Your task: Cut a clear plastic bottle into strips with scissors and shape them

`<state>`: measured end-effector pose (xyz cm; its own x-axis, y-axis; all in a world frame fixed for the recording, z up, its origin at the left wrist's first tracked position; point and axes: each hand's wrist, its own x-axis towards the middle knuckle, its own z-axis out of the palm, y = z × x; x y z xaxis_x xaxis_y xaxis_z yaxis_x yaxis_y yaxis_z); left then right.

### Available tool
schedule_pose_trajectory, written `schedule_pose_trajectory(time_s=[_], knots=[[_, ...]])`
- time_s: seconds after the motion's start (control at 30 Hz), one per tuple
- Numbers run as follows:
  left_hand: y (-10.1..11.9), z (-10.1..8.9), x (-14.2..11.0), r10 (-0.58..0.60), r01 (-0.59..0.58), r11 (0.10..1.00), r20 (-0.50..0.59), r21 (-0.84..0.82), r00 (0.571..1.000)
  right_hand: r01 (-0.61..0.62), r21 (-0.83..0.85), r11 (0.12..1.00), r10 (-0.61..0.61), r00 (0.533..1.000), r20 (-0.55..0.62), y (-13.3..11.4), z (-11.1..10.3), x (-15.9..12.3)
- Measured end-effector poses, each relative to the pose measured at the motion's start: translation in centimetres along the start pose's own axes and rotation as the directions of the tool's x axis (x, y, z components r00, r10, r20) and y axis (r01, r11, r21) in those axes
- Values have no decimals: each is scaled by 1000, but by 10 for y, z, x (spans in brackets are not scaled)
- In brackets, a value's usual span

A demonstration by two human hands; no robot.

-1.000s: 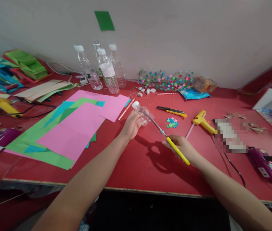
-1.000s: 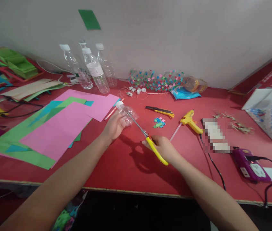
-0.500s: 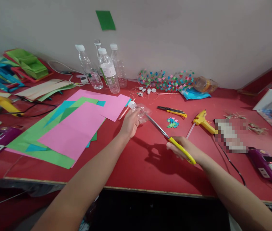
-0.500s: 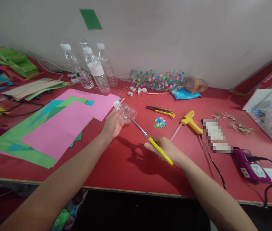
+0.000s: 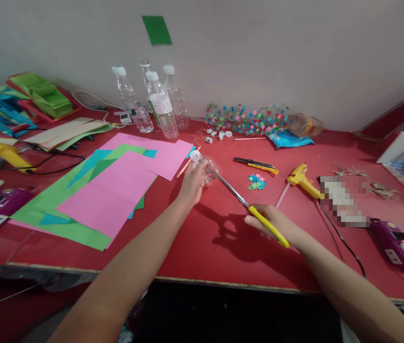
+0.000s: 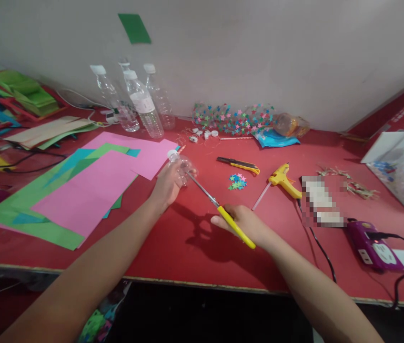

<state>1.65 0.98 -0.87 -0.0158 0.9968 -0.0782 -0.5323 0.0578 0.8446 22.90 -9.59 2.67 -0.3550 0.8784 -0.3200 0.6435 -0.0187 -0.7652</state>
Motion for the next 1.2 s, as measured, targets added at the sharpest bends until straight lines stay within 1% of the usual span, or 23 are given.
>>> schedule_pose_trajectory(time_s=[0.17,0.3,0.4,0.57,0.7,0.9,1.07,1.2], knots=[[2,1,-2,16,-11,998,68,-62,998,-1,7,1000,1,1000,6,1,-1,-1],[6,3,-4,27,-22,997,66,-76,997,16,7,1000,-16,1000,10,3,0,-1],[5,4,-4,62,-58,997,76,-57,995,13,59,998,-15,999,28,7,3,0],[-3,4,-6,152,-153,988,53,15,987,1,190,982,-13,998,62,15,7,1],[-4,7,-10,185,-186,983,67,6,981,16,213,977,-30,997,67,12,9,0],[-1,9,-13,231,-233,972,65,25,971,-9,282,959,-15,996,83,8,11,1],[-1,7,-12,219,-220,975,80,1,972,-16,305,952,-7,997,76,6,10,0],[-2,7,-11,210,-211,977,60,11,976,-25,296,955,3,997,74,7,10,1]])
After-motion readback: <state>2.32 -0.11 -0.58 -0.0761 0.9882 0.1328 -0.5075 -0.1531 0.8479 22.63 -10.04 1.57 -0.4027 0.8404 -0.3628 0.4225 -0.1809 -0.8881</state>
